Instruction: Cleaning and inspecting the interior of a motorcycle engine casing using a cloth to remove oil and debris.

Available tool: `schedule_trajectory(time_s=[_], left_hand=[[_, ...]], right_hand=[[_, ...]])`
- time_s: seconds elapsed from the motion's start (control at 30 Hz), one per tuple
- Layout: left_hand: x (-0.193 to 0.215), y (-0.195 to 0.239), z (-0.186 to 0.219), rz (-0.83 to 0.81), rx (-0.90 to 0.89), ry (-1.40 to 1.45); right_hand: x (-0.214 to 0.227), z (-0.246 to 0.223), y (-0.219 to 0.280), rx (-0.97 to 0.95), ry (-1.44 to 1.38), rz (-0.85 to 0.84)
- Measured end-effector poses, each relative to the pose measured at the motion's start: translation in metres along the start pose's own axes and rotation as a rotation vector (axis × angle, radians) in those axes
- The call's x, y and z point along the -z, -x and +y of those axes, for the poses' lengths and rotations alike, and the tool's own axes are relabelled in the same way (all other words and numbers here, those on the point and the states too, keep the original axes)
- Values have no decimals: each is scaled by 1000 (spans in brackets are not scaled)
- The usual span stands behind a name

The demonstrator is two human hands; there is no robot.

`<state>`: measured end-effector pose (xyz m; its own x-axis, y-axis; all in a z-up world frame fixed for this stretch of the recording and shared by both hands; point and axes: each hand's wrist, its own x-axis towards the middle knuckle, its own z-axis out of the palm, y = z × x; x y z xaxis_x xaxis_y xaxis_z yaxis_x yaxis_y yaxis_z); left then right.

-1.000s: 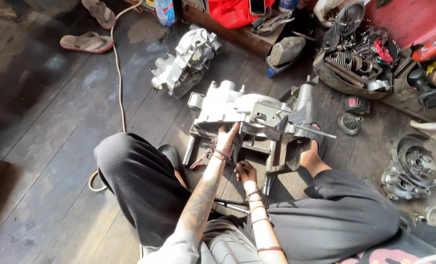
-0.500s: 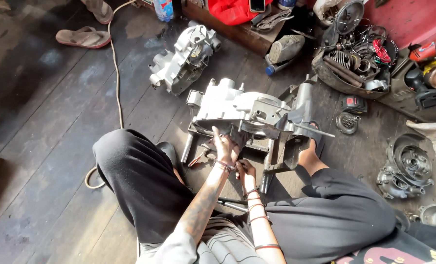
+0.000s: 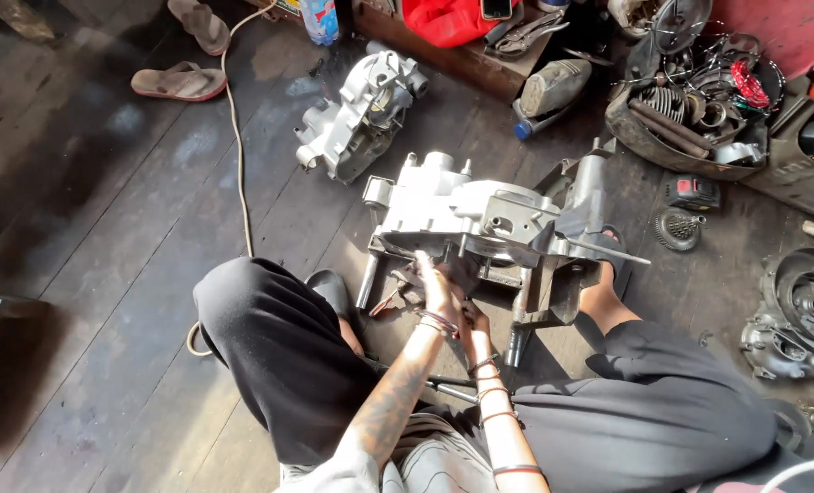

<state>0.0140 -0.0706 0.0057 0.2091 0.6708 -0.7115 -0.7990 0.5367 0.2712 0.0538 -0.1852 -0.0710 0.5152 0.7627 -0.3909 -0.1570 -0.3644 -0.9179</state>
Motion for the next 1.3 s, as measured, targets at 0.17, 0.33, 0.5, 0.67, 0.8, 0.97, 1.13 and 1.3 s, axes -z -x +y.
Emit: schedule_trajectory(time_s=[0.17, 0.33, 0.5, 0.67, 0.8, 0.97, 1.13, 1.3], left_hand=[[34, -37, -9, -22, 50, 74], [-27, 44, 30, -71, 53, 185], [-73, 86, 81, 18, 6, 196], [30, -8, 33, 78, -17, 53], [23, -38, -18, 136, 78, 72], [-5, -4, 5, 121, 60, 29], [-55, 53, 34, 133, 67, 198], [-37, 36, 26, 78, 41, 174]], right_hand=[[1, -15, 12, 9, 58, -16], [10, -1, 7, 66, 102, 2], [0, -10, 16, -74, 3, 0], [-12, -28, 21, 62, 92, -67], [-14, -39, 26, 77, 164, -95], [4, 3, 9, 100, 40, -126], [9, 21, 6, 117, 18, -110], [4, -15, 21, 70, -50, -109]])
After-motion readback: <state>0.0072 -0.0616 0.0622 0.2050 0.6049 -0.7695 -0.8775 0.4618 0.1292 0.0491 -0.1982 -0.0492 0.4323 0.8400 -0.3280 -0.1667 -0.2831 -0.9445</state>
